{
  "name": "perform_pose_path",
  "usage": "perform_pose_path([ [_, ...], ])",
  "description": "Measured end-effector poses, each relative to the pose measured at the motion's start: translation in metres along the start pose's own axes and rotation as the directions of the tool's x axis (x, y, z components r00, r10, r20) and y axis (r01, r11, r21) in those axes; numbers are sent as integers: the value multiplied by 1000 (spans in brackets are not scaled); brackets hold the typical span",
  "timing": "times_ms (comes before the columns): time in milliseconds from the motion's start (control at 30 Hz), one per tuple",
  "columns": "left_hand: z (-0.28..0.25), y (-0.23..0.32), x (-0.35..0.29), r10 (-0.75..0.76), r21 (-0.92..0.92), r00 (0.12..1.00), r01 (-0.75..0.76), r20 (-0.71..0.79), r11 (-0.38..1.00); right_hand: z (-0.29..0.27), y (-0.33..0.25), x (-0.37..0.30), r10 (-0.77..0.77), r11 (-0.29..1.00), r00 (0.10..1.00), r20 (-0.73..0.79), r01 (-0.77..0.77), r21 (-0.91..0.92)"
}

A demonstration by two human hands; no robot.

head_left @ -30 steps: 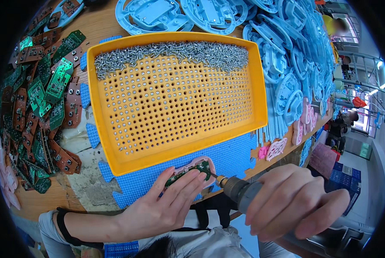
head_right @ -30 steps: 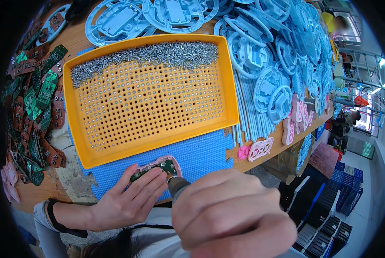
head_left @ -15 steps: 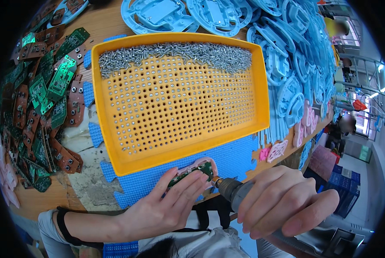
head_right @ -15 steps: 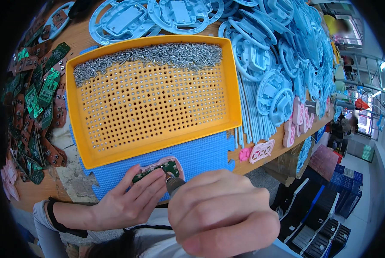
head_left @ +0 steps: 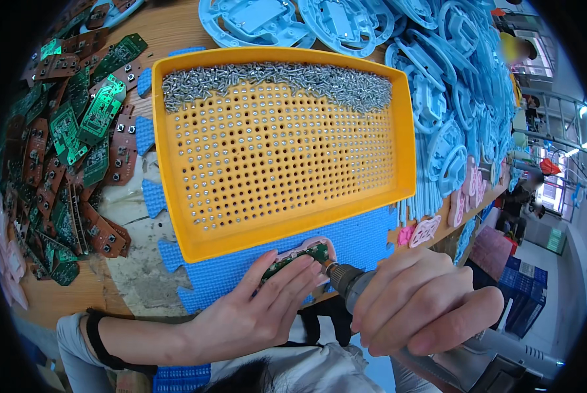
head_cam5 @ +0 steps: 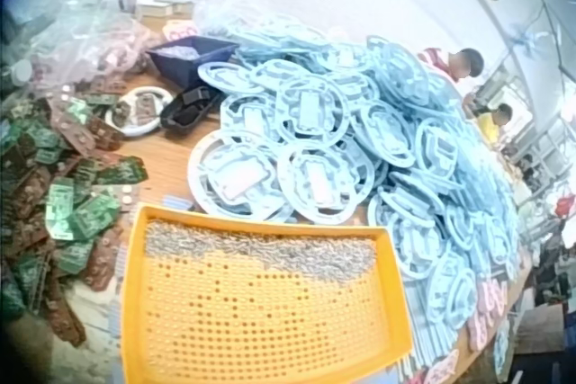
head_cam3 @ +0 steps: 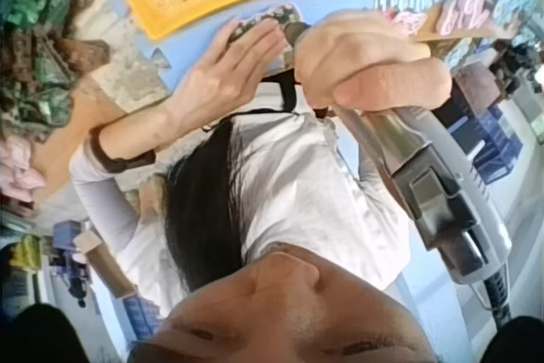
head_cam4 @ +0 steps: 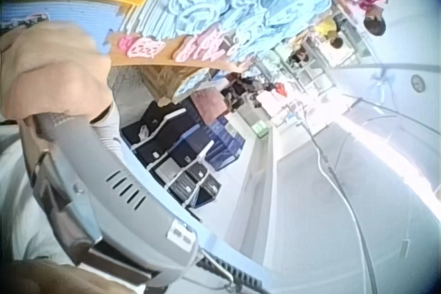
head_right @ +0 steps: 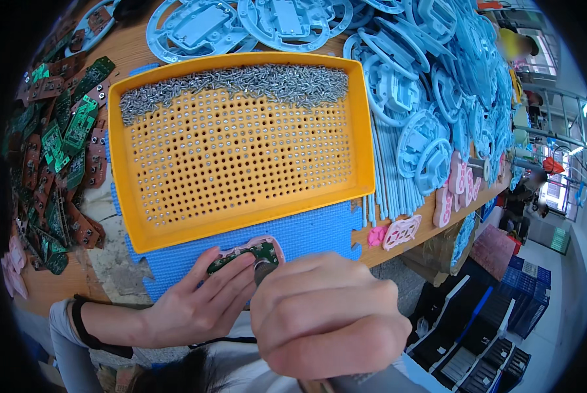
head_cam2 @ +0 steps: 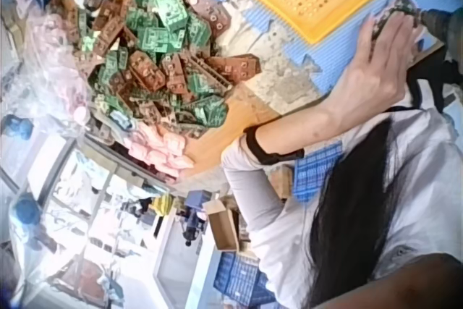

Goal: Assembling electronic components into pink plastic toy housings using an electric screwdriver.

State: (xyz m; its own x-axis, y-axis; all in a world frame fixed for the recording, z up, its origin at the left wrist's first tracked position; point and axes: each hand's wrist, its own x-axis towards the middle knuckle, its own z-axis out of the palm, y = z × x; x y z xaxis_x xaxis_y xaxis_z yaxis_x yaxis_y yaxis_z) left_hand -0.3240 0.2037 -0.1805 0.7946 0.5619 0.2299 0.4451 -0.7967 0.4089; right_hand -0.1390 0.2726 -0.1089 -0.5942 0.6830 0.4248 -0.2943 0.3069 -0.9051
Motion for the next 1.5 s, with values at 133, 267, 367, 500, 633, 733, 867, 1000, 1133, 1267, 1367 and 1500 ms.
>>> perform_pose_path([
  [133, -1, 0, 2, 2, 3, 1000, -2, 6, 1000, -17, 0, 8, 7, 998, 981, 195, -19, 61],
  [267, 2, 2, -1, -2, 19, 1000, 2, -15, 1000, -9, 1, 6, -2, 997, 992, 128, -7, 70],
  [367, 0, 0, -1, 14, 27, 1000, -14, -7, 1000, -6, 0, 10, -18, 999, 997, 79, 15, 33],
  [500, -5, -1, 0, 30, 15, 999, -31, 30, 999, -6, -5, 21, -54, 997, 980, 190, 42, 67],
  [633, 0, 0, -1, 6, 14, 1000, -6, 12, 1000, -29, -16, 22, -126, 990, 990, 57, 122, 67],
  [733, -1, -1, 0, 17, 31, 999, -19, 47, 999, -40, -8, 24, -166, 976, 976, -143, 142, -165],
  [867, -2, 1, 1, 16, 60, 999, -19, 47, 998, -60, 6, 27, -232, 938, 965, -124, 189, -290],
  [1000, 0, 1, 1, 14, 95, 999, -18, 44, 995, -64, 18, 27, -223, 949, 966, -132, 183, -257],
  [1133, -1, 1, 2, 22, 105, 998, -27, 58, 994, -67, 26, 27, -242, 933, 963, -120, 197, -302],
  [1267, -1, 0, 2, 13, 104, 998, -19, 56, 994, -63, 26, 35, -213, 922, 973, -85, 171, -347],
  [1367, -2, 0, 0, 3, 109, 998, -11, 70, 994, -56, 26, 42, -154, 909, 988, -18, 134, -393],
  [1500, -5, 3, 3, -27, 79, 997, 21, 77, 997, -60, 45, 26, -383, 909, 882, -274, 307, -283],
])
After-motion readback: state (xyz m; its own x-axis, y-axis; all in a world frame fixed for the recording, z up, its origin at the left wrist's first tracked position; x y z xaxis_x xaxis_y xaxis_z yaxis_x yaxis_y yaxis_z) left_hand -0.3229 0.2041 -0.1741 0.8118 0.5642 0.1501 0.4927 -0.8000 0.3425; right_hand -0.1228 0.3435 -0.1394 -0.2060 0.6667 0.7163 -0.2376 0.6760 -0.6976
